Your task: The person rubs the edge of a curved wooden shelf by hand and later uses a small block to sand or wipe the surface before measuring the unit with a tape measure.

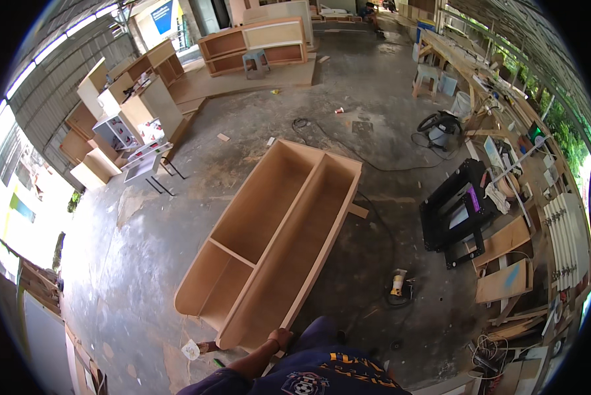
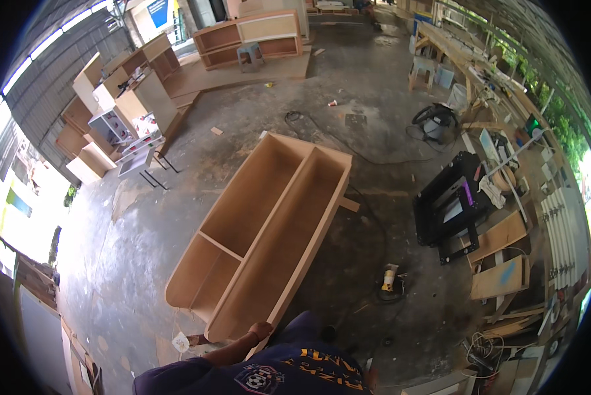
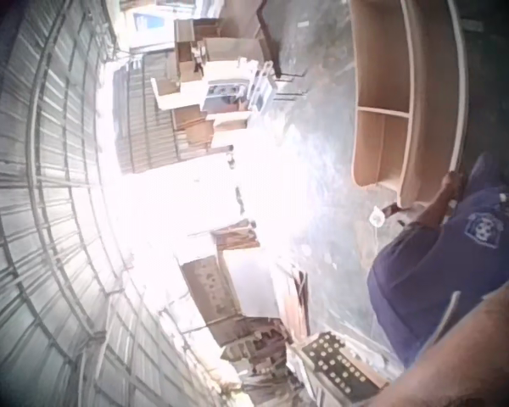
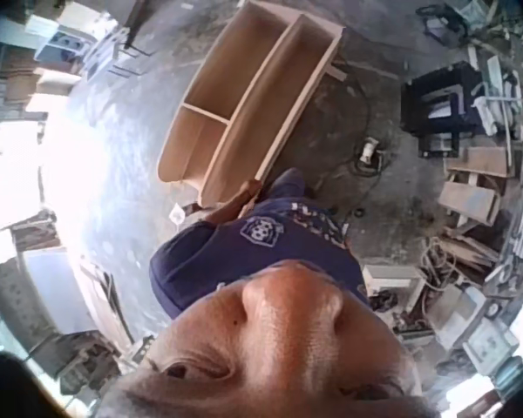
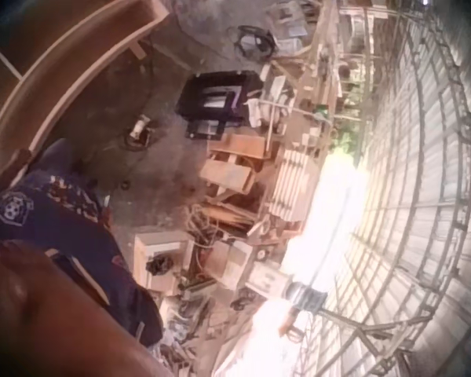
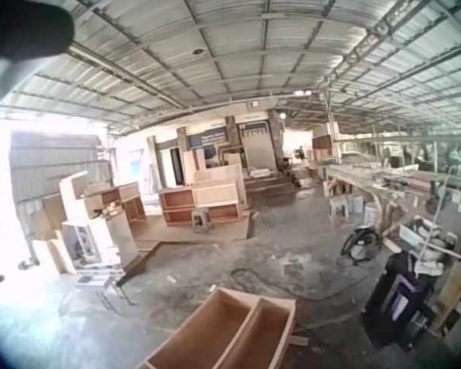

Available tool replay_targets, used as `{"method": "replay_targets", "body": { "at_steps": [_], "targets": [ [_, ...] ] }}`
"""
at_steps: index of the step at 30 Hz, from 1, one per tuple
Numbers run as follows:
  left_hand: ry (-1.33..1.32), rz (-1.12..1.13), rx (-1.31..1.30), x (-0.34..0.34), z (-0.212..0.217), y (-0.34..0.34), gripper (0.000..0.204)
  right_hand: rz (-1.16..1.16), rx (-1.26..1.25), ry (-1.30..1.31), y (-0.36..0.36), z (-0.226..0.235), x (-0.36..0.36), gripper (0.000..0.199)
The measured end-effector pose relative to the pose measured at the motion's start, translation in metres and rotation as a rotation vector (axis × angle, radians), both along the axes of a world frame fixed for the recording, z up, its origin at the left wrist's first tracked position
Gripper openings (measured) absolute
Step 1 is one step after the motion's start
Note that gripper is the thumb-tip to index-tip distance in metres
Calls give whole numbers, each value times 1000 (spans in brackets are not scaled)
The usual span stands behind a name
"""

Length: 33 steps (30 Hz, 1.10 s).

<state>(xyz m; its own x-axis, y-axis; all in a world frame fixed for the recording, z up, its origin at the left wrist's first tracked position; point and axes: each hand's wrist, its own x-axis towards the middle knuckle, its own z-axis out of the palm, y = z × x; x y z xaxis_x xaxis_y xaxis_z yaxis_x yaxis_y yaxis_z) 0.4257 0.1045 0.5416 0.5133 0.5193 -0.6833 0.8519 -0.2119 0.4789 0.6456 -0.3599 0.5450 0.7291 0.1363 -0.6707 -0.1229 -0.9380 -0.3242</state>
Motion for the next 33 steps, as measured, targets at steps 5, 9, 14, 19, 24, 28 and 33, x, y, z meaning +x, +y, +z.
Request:
{"method": "replay_targets", "body": {
  "at_steps": [5, 9, 14, 19, 24, 28, 33],
  "targets": [
    [86, -467, 89, 66, 9, 35, 36, 16, 28, 50, 57, -4, 84, 34],
    [440, -214, -177, 122, -26, 72, 34, -29, 38, 50, 110, -8, 164, 36],
    [207, -706, 188, 194, -78, 156, 27, -44, 131, -90, 203, -12, 282, 38],
    [245, -800, 267, 377, -39, 290, 23, -327, 144, -145, 315, 104, 400, 31],
    [-293, 324, -233, 603, -20, 365, 22, -321, 188, -187, 367, 100, 529, 30],
    [-315, 364, -224, 730, 4, 387, 25, -261, 188, -155, 415, 98, 659, 30],
    [-323, -48, -170, 829, 20, 419, 27, -103, 198, -148, 470, 66, 807, 34]
  ]
}}
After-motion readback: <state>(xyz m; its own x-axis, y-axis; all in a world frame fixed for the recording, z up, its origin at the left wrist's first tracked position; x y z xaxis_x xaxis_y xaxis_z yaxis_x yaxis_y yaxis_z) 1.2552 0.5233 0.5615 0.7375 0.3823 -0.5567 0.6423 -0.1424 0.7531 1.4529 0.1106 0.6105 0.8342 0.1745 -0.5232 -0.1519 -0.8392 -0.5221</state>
